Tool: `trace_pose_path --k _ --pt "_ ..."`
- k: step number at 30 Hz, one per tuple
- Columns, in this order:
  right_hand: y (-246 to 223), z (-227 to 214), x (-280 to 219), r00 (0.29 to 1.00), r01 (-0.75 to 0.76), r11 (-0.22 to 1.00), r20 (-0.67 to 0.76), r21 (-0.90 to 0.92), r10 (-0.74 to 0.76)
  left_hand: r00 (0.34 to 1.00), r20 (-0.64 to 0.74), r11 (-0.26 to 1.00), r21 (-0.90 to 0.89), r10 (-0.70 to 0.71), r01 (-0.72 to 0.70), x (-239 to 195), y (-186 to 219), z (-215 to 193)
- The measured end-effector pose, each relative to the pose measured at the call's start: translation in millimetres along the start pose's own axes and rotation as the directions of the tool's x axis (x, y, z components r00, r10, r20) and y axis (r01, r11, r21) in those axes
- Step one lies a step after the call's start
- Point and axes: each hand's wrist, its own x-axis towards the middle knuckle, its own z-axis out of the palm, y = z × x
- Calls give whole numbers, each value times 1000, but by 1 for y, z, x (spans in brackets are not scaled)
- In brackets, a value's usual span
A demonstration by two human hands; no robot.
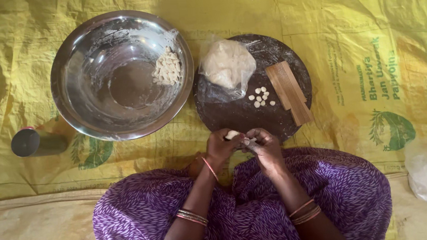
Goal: The person sits on the floor and repeatedly rolls small pieces of dough between their palms to form uniform balls. They place the finished balls on a wooden board next to a metal bowl containing more dough.
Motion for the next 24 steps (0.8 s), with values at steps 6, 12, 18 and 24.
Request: trace_pose_path --k 6,12,18,24 --pt "-9 -8 -10 977 -67 984 210 164 32 961 -254 994 1 -109 113 28 -29 -8" --pt "-25 6 -3 982 -161 944 144 288 123 952 -259 849 -528 -165 4 41 -45 -7" --pt "-31 -1 6 989 -130 954 98 271 107 981 -196 908 -410 2 -84 27 -22 -1" --pt "-23 -6 -1 993 -57 977 -86 208 76 942 -173 951 170 288 -259 9 7 10"
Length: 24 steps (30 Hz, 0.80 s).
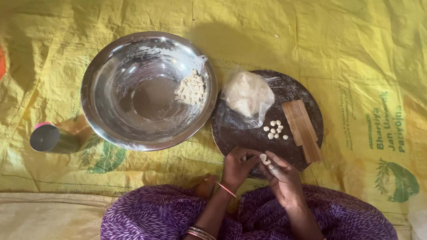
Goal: The person sits on the floor and repeatedly rolls small pieces of dough between their palms to form uniform balls. They place the finished balls on a wooden board next to a metal bowl containing more dough.
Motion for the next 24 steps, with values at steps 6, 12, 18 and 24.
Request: trace_pose_path --k 6,12,18,24 --pt "10 -11 6 997 67 995 -37 -78 -70 990 40 983 114 139 -142 -1 13 -1" --pt "16 -26 12 990 136 976 -14 -168 -140 978 103 977 95 183 -193 -7 20 -2" --pt "20 -24 13 938 344 881 154 -326 -310 977 82 970 128 199 -208 -5 3 4" --pt "20 -15 10 869 493 767 282 -410 -407 977 115 975 116 177 -190 -2 -7 4"
